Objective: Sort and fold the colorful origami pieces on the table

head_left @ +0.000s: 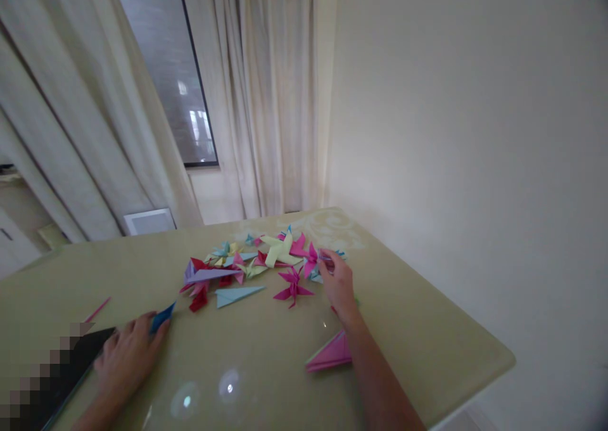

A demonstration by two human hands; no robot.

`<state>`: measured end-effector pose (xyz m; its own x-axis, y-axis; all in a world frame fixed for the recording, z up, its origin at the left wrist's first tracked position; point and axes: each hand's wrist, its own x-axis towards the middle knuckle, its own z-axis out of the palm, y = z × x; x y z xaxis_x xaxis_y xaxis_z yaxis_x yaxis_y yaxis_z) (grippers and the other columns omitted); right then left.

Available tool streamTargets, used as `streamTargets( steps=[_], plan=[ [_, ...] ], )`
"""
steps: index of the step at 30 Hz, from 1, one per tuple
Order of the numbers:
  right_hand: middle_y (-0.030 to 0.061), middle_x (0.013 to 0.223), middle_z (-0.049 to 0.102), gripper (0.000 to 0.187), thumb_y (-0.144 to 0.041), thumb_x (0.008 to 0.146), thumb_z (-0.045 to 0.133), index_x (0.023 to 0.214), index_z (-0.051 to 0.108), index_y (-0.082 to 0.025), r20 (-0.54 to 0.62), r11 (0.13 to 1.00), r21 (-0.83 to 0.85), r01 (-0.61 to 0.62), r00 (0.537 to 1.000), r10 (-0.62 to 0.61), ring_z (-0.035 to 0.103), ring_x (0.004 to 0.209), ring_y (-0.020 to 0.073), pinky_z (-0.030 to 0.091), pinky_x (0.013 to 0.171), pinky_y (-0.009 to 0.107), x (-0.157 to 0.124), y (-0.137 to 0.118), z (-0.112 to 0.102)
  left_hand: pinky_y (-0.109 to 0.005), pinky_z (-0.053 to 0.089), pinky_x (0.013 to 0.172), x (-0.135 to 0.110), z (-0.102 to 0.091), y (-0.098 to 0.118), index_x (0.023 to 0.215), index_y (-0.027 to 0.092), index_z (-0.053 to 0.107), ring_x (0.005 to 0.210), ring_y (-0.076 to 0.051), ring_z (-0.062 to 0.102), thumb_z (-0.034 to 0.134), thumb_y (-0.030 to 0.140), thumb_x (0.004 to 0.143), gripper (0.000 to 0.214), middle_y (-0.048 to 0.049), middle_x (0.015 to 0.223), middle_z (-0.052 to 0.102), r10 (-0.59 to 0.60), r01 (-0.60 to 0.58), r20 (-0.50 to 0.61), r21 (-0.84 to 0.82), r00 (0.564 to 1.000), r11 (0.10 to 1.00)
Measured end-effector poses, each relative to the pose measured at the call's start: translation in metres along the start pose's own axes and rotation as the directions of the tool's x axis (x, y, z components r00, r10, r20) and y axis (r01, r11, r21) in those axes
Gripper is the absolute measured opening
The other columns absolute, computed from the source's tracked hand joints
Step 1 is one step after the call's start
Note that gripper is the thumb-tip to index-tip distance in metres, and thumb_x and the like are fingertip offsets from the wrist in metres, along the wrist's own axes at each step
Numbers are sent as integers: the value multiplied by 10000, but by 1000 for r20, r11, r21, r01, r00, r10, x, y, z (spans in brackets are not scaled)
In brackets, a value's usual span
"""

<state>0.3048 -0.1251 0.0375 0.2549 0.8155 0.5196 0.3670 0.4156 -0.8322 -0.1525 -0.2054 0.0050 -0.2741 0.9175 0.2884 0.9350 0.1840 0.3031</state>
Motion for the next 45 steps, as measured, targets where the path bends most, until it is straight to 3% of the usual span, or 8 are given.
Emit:
streamTargets(
  steps=[4, 9, 16, 24, 33, 40, 42, 45],
  plan=[
    [138, 1096, 787, 381, -462, 948, 595, 1161, 726, -174, -84, 998, 59, -36, 996, 41, 754, 926, 272, 620, 844, 399, 0, -4, -8, -532, 593, 837, -5, 3, 9, 948, 262, 619, 935, -396, 747, 398, 556, 890, 372, -140, 938, 774, 51, -49, 9, -132, 999, 990],
    [154, 1144, 769, 424, -501, 1001, 520, 1172, 707, -160, -247, 1000, 7, -9, 969, 10, 734, 996, 272, 595, 880, 394, 16, -6, -26, -427, 595, 700, -21, 2, 72, 1090, 245, 630, 754, -305, 747, 535, 634, 860, 462, -87, 882, 775, 151, -80, 120, -457, 981, 886],
    [124, 1168, 764, 435, -594, 914, 649, 1042, 770, -196, 104, 973, -229, 22, 995, 2, 674, 1164, 303, 466, 1105, 494, 82, 27, -38, -425, 596, 859, -8, 35, 197, 1140, 198, 671, 978, -280, 733, 500, 537, 966, 418, -120, 1071, 759, 393, -247, 49, -705, 918, 665],
    [105, 1179, 778, 568, -740, 933, 583, 1026, 787, -217, 415, 964, -263, 41, 907, 75, 683, 1206, 294, 456, 1136, 549, 92, 73, -31, -552, 308, 1249, 31, 101, 290, 1419, 168, 584, 1490, -373, 447, 528, 556, 944, 616, -199, 1528, 560, 483, -338, 38, -668, 875, 663],
    [69, 1168, 791, 654, -789, 971, 491, 1163, 789, -239, 654, 987, -83, 139, 755, -52, 723, 1123, 259, 537, 1058, 450, 66, 53, -36, -431, 453, 1155, 36, 111, 303, 1410, 176, 593, 1301, -299, 621, 520, 556, 972, 585, -160, 1397, 676, 655, -435, 50, -709, 754, 555],
    [132, 1267, 696, 564, -667, 1026, 454, 1254, 704, -217, 378, 983, -154, 101, 925, -36, 657, 1167, 296, 523, 1029, 480, 23, 44, -86, -547, 334, 1226, 7, 70, 276, 1460, 209, 549, 1426, -345, 474, 554, 471, 993, 536, -160, 1504, 565, 617, -524, -100, -642, 780, 559],
    [109, 1110, 708, 470, -637, 972, 581, 1131, 714, -215, 311, 967, -237, 95, 950, -18, 675, 965, 280, 558, 890, 431, 1, 42, -104, -517, 395, 1181, -19, 56, 267, 1364, 238, 613, 1358, -327, 529, 541, 430, 1008, 411, -144, 1412, 621, 662, -596, -145, -604, 736, 530],
    [77, 1043, 697, 391, -571, 911, 709, 1087, 708, -222, 386, 950, -293, 110, 922, 13, 656, 901, 259, 551, 831, 377, -30, 37, -121, -457, 496, 1070, -66, 46, 267, 1277, 263, 652, 1210, -302, 616, 569, 449, 1000, 344, -125, 1278, 683, 806, -636, -9, -619, 591, 460]
  ],
)
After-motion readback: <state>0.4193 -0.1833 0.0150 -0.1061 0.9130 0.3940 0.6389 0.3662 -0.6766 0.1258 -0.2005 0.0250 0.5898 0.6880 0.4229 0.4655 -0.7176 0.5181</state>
